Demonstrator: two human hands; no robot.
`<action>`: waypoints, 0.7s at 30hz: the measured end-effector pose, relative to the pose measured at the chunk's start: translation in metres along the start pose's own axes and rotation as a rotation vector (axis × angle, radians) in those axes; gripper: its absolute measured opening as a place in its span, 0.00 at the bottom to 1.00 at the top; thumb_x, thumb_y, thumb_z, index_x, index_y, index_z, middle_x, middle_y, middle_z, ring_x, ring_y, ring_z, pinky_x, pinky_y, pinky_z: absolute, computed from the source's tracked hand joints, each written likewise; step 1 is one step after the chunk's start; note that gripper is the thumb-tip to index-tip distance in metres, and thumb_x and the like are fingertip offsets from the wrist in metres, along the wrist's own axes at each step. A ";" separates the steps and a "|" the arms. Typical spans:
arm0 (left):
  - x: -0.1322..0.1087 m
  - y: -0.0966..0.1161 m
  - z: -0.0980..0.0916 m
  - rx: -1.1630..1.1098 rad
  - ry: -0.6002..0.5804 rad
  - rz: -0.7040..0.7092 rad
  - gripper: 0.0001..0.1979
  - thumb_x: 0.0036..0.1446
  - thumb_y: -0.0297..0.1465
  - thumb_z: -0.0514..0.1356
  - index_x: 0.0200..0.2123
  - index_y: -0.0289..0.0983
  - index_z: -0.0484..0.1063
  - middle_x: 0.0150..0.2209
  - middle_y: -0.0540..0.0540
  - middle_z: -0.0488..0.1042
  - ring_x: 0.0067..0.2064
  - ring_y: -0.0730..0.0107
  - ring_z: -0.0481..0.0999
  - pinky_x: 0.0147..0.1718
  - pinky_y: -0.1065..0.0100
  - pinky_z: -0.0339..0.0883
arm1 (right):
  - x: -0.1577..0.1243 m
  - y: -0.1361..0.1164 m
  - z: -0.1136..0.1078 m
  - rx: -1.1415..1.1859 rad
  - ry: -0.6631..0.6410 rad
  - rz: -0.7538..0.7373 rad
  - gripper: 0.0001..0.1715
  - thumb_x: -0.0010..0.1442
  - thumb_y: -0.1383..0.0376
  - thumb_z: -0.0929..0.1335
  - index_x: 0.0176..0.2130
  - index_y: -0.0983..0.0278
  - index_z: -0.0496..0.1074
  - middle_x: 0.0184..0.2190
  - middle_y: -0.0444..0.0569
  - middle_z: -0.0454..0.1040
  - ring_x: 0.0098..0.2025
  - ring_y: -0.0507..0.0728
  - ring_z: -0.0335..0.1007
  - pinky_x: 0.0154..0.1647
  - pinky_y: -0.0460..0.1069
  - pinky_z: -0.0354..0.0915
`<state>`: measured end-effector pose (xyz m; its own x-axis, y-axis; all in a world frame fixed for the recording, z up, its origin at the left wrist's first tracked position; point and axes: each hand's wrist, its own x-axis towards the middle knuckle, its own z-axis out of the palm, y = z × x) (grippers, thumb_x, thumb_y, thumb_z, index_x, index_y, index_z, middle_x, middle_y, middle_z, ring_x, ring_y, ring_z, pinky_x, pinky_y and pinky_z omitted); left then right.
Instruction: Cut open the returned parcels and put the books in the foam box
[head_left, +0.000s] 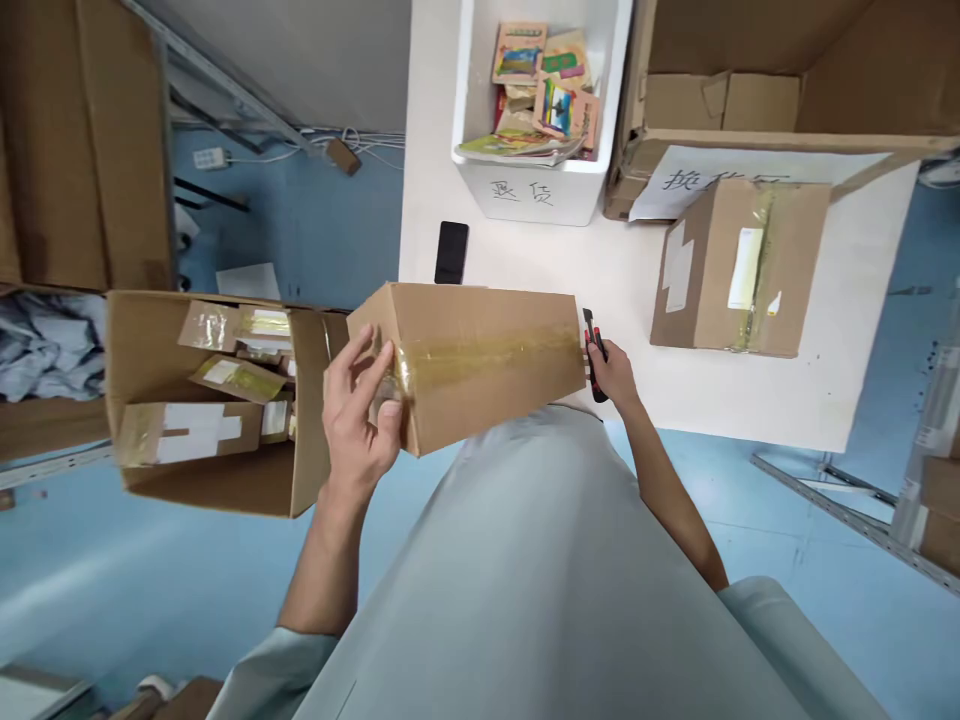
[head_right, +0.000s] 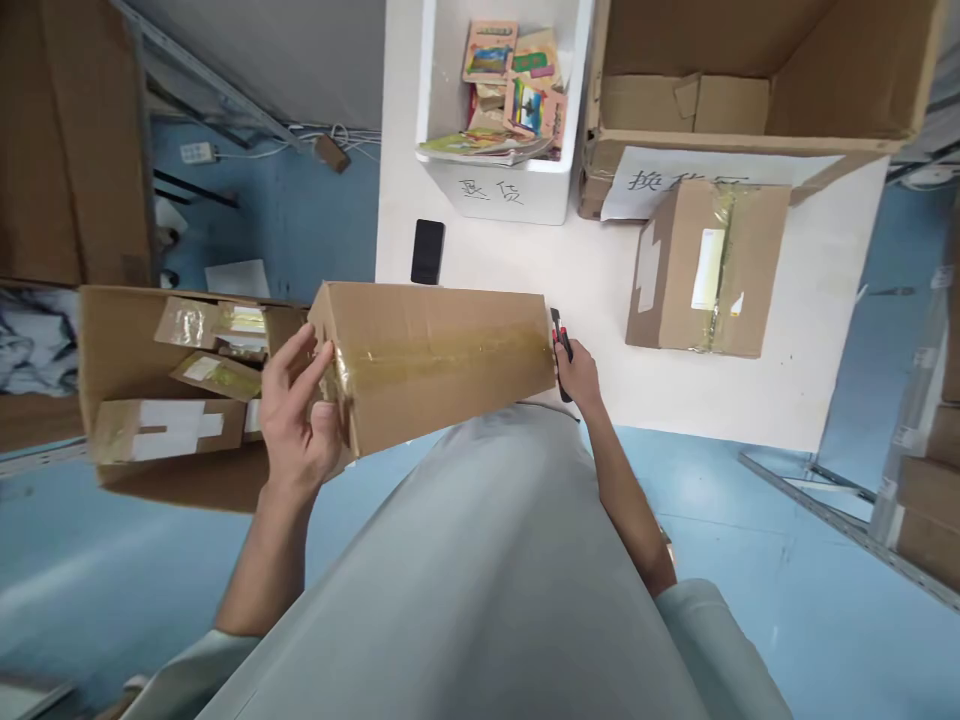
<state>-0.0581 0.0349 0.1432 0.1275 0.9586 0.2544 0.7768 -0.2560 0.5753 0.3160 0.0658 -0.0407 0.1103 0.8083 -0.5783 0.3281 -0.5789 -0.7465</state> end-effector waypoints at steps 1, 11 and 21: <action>-0.005 -0.001 -0.006 0.032 0.025 -0.049 0.32 0.77 0.56 0.56 0.76 0.51 0.71 0.75 0.38 0.69 0.76 0.40 0.69 0.72 0.38 0.70 | -0.001 -0.003 0.006 -0.024 -0.009 -0.002 0.29 0.72 0.36 0.65 0.42 0.58 0.72 0.42 0.53 0.82 0.41 0.61 0.82 0.38 0.54 0.80; -0.006 -0.024 -0.009 -0.251 0.047 -0.370 0.28 0.70 0.48 0.70 0.70 0.54 0.78 0.69 0.44 0.78 0.69 0.47 0.80 0.70 0.41 0.77 | -0.054 -0.035 -0.013 -0.243 0.189 -0.037 0.31 0.73 0.36 0.62 0.41 0.58 0.74 0.31 0.48 0.79 0.33 0.61 0.74 0.37 0.54 0.71; 0.030 -0.089 0.095 -0.685 -0.264 -0.389 0.40 0.67 0.59 0.67 0.72 0.41 0.74 0.74 0.34 0.72 0.75 0.45 0.73 0.74 0.44 0.71 | -0.111 -0.053 -0.039 -0.484 0.558 0.130 0.32 0.70 0.41 0.59 0.46 0.61 0.77 0.34 0.54 0.81 0.35 0.64 0.73 0.39 0.55 0.64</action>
<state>-0.0644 0.0987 0.0258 0.1345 0.9700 -0.2023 0.2589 0.1627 0.9521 0.3233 0.0108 0.0762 0.5936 0.7457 -0.3025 0.6418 -0.6655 -0.3811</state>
